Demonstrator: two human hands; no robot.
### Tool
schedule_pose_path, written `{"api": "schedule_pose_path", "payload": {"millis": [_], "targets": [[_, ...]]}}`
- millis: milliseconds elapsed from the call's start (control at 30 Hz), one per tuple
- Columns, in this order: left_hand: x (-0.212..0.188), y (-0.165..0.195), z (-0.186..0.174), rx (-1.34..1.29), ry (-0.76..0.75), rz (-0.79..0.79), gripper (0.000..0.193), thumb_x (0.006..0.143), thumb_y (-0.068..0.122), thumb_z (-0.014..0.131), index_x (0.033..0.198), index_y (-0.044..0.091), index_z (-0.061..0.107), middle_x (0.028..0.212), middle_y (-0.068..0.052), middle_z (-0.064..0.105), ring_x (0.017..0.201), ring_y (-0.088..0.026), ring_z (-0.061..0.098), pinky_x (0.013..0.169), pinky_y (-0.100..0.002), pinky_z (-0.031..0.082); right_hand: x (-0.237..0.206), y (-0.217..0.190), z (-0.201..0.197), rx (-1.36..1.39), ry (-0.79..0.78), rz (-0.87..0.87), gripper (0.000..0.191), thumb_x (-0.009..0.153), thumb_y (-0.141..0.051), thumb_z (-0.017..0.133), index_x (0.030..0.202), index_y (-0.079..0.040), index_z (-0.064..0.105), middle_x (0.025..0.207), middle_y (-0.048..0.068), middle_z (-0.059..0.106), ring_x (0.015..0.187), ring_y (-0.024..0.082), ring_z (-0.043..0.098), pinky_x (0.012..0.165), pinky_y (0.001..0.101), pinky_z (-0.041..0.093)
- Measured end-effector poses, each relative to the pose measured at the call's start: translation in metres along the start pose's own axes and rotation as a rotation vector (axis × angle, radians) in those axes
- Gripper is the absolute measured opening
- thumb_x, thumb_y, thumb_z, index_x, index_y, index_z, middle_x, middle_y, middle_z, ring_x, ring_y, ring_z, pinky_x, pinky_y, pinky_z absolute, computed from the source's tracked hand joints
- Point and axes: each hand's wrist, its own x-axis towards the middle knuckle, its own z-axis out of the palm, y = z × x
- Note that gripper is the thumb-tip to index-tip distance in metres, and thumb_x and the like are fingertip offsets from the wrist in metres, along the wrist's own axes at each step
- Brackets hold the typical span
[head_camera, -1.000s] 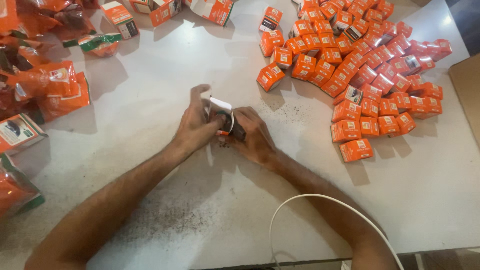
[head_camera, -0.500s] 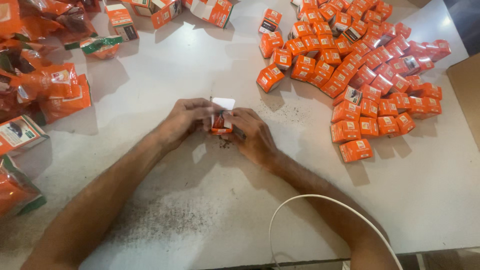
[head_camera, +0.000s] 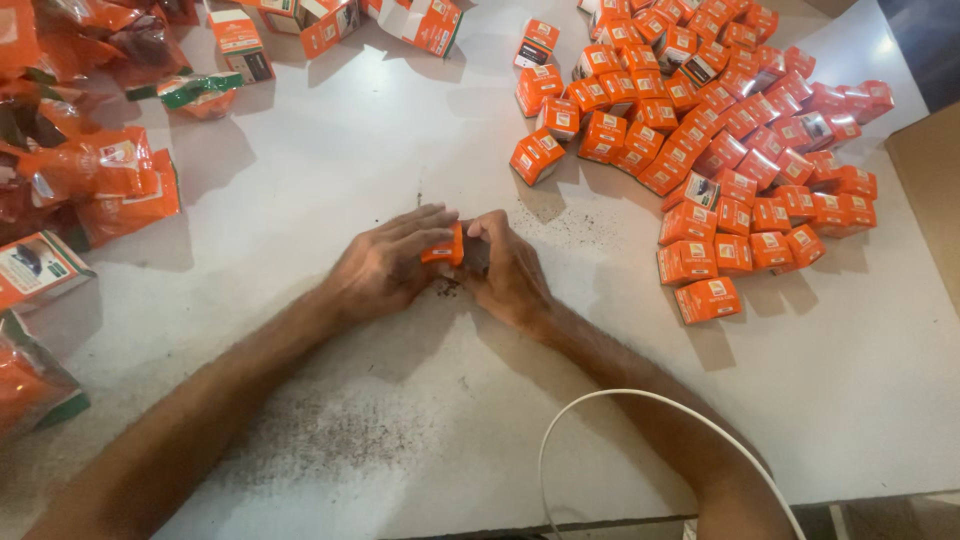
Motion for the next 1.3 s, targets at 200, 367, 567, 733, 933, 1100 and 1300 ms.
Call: {"api": "schedule_pose_path", "payload": {"millis": [200,367,567,733,933,1100,1300], "targets": [[0.001,-0.001,0.007,-0.033,0.029,-0.073,0.028,0.086,0.005,0.076,0.111,0.002,0.063,0.14,-0.019,0.064,0.136,-0.038,0.057,0.11,-0.045,0.053,0.001,0.0,0.0,-0.001,-0.014,0.022,0.057,0.084,-0.021,0.088,0.114,-0.005,0.042,0.113,0.019,0.071,0.106,0.037,0.071,0.088,0.0436,0.057],[-0.001,0.0,0.008,0.137,0.005,0.045,0.013,0.092,0.008,0.074,0.1,0.006,0.064,0.144,-0.02,0.061,0.141,-0.04,0.052,0.108,-0.044,0.054,0.001,-0.002,-0.002,-0.029,-0.027,-0.015,0.065,0.086,-0.02,0.087,0.132,-0.002,0.044,0.122,0.02,0.067,0.112,0.037,0.069,0.092,0.0435,0.056],[-0.006,-0.016,-0.004,0.171,-0.076,0.042,0.034,0.086,0.019,0.078,0.117,0.009,0.07,0.157,-0.025,0.041,0.149,-0.044,0.031,0.121,-0.061,0.026,0.017,0.003,-0.005,-0.247,-0.067,-0.277,0.071,0.091,-0.028,0.08,0.147,-0.001,0.045,0.137,0.019,0.057,0.134,0.037,0.053,0.115,0.0499,0.041],[0.021,-0.104,-0.069,0.696,0.285,-0.195,0.065,0.096,0.021,0.083,0.151,0.002,0.054,0.154,-0.029,0.044,0.149,-0.048,0.035,0.126,-0.059,0.021,0.048,0.032,-0.042,-0.84,0.126,-0.048,0.062,0.092,-0.039,0.079,0.137,-0.005,0.052,0.145,0.025,0.04,0.145,0.046,0.032,0.118,0.0716,0.016],[0.068,-0.179,-0.114,0.809,0.258,-0.663,0.083,0.092,0.04,0.08,0.148,-0.008,0.043,0.104,-0.023,0.07,0.105,-0.046,0.062,0.11,-0.057,0.026,0.042,0.037,-0.037,-0.814,0.201,-0.198,0.075,0.092,-0.037,0.074,0.15,-0.001,0.042,0.155,0.029,0.033,0.146,0.046,0.03,0.12,0.0698,0.02],[0.068,-0.167,-0.053,0.947,0.129,-0.342,0.043,0.089,0.033,0.078,0.113,0.009,0.052,0.107,-0.015,0.069,0.113,-0.031,0.068,0.116,-0.049,0.032,0.033,0.022,-0.005,-0.254,0.069,-0.197,0.064,0.108,-0.042,0.057,0.151,0.002,0.038,0.153,0.027,0.043,0.145,0.043,0.043,0.122,0.0541,0.037],[0.088,-0.182,-0.086,0.968,0.099,-0.61,0.1,0.071,0.053,0.087,0.149,0.006,0.046,0.145,-0.027,0.037,0.128,-0.054,0.044,0.099,-0.06,0.04,0.03,0.019,-0.006,-0.108,-0.029,-0.08,0.063,0.111,-0.042,0.052,0.152,0.003,0.038,0.149,0.028,0.049,0.141,0.043,0.048,0.119,0.0509,0.04]]}}
